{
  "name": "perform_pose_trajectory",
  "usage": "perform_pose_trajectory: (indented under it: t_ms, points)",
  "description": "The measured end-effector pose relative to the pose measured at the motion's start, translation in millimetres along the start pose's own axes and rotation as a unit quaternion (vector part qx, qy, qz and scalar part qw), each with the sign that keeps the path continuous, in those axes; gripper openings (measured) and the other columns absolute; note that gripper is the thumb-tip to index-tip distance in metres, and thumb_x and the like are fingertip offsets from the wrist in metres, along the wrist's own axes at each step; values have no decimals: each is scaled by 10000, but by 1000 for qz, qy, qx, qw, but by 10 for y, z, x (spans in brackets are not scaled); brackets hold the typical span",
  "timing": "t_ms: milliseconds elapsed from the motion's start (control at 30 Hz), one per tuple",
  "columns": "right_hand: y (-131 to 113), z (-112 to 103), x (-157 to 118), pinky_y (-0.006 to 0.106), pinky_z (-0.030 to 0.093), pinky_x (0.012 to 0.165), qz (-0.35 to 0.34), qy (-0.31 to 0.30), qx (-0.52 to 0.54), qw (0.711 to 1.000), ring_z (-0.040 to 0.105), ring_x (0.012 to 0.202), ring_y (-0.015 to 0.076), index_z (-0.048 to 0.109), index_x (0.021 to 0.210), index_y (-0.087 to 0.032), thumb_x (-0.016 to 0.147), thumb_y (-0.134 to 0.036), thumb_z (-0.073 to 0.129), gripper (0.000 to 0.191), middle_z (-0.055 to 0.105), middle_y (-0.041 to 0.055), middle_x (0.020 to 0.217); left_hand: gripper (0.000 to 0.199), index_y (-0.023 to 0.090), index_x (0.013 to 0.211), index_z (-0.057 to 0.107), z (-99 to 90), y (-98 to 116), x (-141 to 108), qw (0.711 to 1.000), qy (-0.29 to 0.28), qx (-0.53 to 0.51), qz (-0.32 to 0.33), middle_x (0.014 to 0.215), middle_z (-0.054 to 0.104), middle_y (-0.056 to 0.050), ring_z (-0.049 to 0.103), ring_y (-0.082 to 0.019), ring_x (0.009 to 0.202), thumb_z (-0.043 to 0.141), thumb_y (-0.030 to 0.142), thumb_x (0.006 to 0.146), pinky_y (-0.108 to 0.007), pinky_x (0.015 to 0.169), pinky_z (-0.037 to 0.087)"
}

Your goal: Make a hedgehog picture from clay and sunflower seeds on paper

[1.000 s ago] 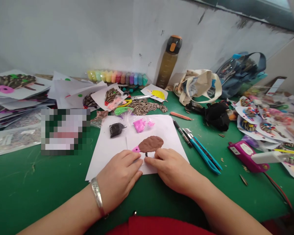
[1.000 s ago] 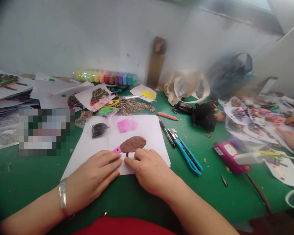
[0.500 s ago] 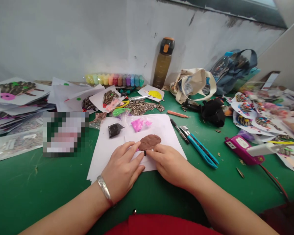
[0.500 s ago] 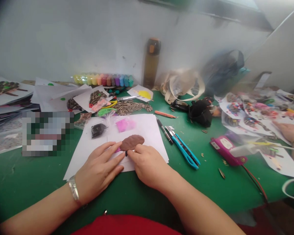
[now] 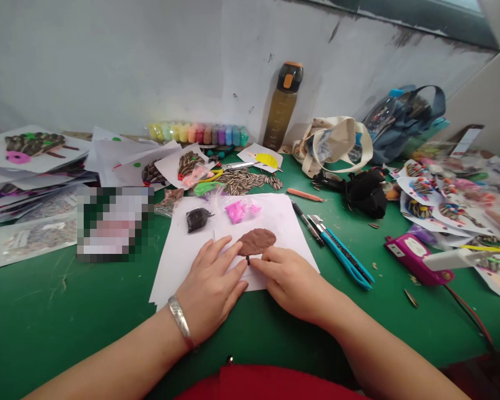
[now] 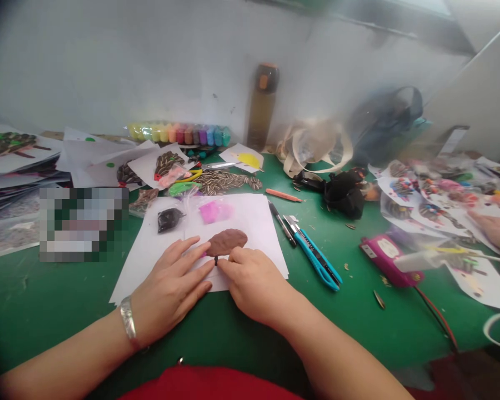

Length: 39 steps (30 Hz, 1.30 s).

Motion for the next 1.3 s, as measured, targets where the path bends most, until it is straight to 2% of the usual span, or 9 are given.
perform_pose_trajectory:
  t_ms: [100, 300, 500, 733, 900, 1133, 1300]
  points:
    - [-10, 13, 4, 296, 345, 696, 3, -4, -15, 1000, 493, 786, 170, 606, 962, -178, 851, -64, 425, 241, 567, 43, 841, 272, 159, 1107, 661, -4, 6, 6, 1000, 5, -2, 3, 1306, 561, -143, 385, -348, 1300, 485, 225, 910, -591, 1052, 352]
    - [0, -22, 6, 276, 363, 727, 0, -2, 28, 1000, 517, 833, 165, 607, 1021, -177, 855, -45, 417, 284, 574, 53, 880, 244, 160, 1070, 672, -23, 8, 15, 1000, 6, -5, 9, 1294, 570, -138, 376, -346, 1302, 504, 205, 899, -597, 1056, 338]
    - [-3, -1, 8, 287, 361, 726, 4, -16, 12, 1000, 512, 818, 172, 618, 995, -180, 861, -54, 420, 270, 570, 49, 850, 261, 171, 1090, 669, 4, 14, -8, 1000, 4, -13, -3, 1284, 580, -132, 382, -349, 1303, 484, 192, 907, -607, 1048, 341]
    - [15, 21, 10, 295, 365, 721, 7, -2, 9, 1000, 514, 832, 180, 493, 1302, -197, 869, -54, 406, 464, 569, 63, 914, 245, 168, 1066, 674, -68, -7, -8, 1000, 14, -17, 2, 1256, 601, -119, 390, -341, 1295, 490, 185, 904, -603, 1058, 332]
    - [-24, 71, 38, 303, 320, 675, 15, -11, -45, 999, 483, 737, 163, 576, 1200, -236, 894, -101, 424, 368, 547, 44, 842, 219, 180, 1012, 688, -86, -39, -9, 1000, 19, -18, 1, 1210, 628, -111, 414, -340, 1273, 501, 186, 899, -613, 1042, 342]
    - [0, 36, 16, 293, 352, 711, 17, -4, -7, 1000, 511, 827, 174, 507, 1292, -216, 873, -65, 414, 454, 563, 61, 944, 232, 175, 1051, 680, -98, -36, -24, 1000, 24, -14, -4, 1207, 631, -107, 411, -340, 1278, 508, 186, 896, -605, 1049, 335]
    - [-16, 64, 18, 304, 338, 701, 18, -7, -47, 999, 489, 774, 173, 568, 1200, -217, 886, -78, 413, 377, 551, 58, 889, 220, 171, 1024, 688, -102, -48, -24, 1000, 24, -14, -4, 1199, 636, -105, 425, -349, 1264, 513, 185, 892, -611, 1036, 347]
Point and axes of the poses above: each hand's wrist, its own x-axis towards the middle knuckle, its own z-axis out of the palm, y = z × x, the point moved 7 cm from there along x, towards the middle knuckle
